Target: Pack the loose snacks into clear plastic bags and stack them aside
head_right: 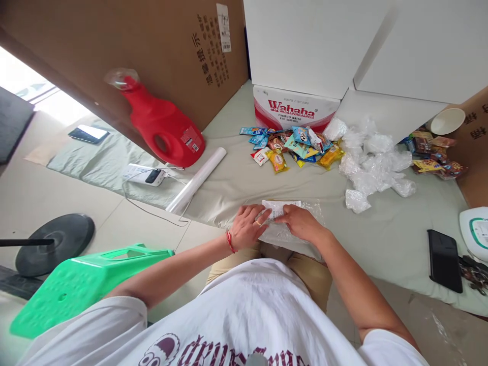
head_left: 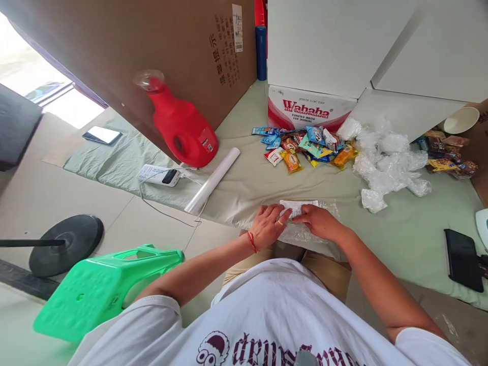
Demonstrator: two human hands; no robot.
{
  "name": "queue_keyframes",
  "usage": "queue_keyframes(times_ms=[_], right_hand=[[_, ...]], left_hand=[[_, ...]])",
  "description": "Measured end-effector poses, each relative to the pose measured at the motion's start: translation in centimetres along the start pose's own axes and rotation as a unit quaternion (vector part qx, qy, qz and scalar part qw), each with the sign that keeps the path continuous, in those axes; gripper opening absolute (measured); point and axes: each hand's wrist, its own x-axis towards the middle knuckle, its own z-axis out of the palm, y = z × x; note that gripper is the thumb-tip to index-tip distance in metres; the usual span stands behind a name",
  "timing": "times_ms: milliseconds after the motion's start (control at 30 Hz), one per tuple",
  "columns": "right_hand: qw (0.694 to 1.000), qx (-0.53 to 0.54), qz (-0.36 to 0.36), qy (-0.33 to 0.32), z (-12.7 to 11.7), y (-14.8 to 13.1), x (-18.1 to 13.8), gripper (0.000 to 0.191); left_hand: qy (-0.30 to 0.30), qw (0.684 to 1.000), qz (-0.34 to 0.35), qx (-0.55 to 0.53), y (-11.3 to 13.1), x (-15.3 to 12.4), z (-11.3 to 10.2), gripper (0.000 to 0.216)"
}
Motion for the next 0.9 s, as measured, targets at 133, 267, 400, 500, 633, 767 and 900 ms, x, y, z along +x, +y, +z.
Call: queue_keyframes(times_ms=[133, 267, 400, 500, 633, 767, 900], right_hand=[[1.000, 0.005, -0.008, -0.003, 0.2, 0.4, 0.0, 0.043], [1.000, 0.022, -0.017, 0.011, 0.5, 0.8, -0.1, 0.030], [0.999, 0.036, -0.026, 0.028, 0.5, 0.6, -0.1, 0.024], [0.996, 0.070, -0.022, 0.055, 0.1, 0.3, -0.2, 0.023], [0.991, 0.128, -0.021, 0.036, -0.9, 0.2, -0.8, 0.016], [0.984, 0.173, -0.040, 0.026, -1.3, 0.1, -1.4, 0.020], [0.987, 0.153, -0.046, 0.033, -0.6, 0.2, -1.2, 0.043]], left_hand=[[-0.023, 0.993, -0.028, -0.117, -2.1, 0.7, -0.3, 0.028], [0.000, 0.952, -0.141, -0.272, -4.8, -1.1, -1.7, 0.021], [0.025, 0.932, -0.250, -0.259, -6.0, -3.0, -2.5, 0.016], [0.010, 0.949, -0.227, -0.217, -5.9, -3.4, -2.6, 0.017], [0.007, 0.958, -0.218, -0.187, -5.7, -3.0, -2.4, 0.017], [0.014, 0.960, -0.226, -0.164, -5.9, -2.6, -2.0, 0.017], [0.025, 0.959, -0.241, -0.150, -6.2, -2.4, -1.8, 0.015]])
